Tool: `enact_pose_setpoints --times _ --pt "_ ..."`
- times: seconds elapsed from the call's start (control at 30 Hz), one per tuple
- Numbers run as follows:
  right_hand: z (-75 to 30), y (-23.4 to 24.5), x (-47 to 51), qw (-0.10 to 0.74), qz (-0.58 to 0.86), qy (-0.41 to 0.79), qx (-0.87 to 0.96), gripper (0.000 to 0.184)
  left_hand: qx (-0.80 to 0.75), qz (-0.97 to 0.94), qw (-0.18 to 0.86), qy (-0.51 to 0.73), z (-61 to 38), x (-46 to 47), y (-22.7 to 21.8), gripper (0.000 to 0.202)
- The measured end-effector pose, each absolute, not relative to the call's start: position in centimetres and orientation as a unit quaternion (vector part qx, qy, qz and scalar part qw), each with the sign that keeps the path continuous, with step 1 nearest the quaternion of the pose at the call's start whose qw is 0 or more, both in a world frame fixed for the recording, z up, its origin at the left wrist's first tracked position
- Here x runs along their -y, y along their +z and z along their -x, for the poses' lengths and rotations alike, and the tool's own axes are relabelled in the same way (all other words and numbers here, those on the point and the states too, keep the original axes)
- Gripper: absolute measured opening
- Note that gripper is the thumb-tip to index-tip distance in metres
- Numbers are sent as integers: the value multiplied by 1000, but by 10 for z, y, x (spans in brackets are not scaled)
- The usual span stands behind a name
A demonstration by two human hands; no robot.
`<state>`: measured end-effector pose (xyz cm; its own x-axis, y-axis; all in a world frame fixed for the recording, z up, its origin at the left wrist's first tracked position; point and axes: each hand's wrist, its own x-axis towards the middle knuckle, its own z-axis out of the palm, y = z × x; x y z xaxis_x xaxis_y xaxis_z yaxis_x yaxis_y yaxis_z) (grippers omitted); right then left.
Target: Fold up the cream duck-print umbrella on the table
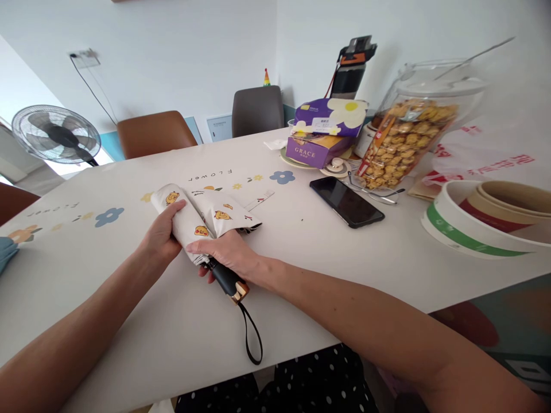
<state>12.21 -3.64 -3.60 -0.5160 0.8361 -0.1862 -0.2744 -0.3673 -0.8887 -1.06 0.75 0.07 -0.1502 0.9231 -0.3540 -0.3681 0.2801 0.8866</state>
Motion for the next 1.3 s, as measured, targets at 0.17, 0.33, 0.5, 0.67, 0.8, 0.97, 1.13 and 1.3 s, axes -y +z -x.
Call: enact_pose_setpoints --times 0.17,0.33,0.5,0.67,0.8,0.97,1.13,1.3 --pt "-122 -35 35 351 337 760 430 36 -525 -264 599 544 11 -7 0 30" --pt "-124 -34 32 329 338 769 432 38 -524 -272 595 546 11 -6 0 28" --pt "-125 -31 35 321 349 764 438 38 -524 -272 599 540 11 -6 0 26" --pt "-125 -29 37 318 361 752 452 36 -521 -270 609 534 12 -6 -1 27" --pt "-124 -28 37 326 384 738 450 35 -507 -275 624 528 13 -7 -3 29" --pt "-125 -23 38 331 402 730 443 34 -493 -278 637 524 15 -10 -5 31" --pt "-125 -23 37 325 401 733 443 34 -496 -288 636 517 17 -11 -7 31" --pt "-124 -28 35 334 391 728 453 35 -498 -292 632 516 17 -10 -7 34"
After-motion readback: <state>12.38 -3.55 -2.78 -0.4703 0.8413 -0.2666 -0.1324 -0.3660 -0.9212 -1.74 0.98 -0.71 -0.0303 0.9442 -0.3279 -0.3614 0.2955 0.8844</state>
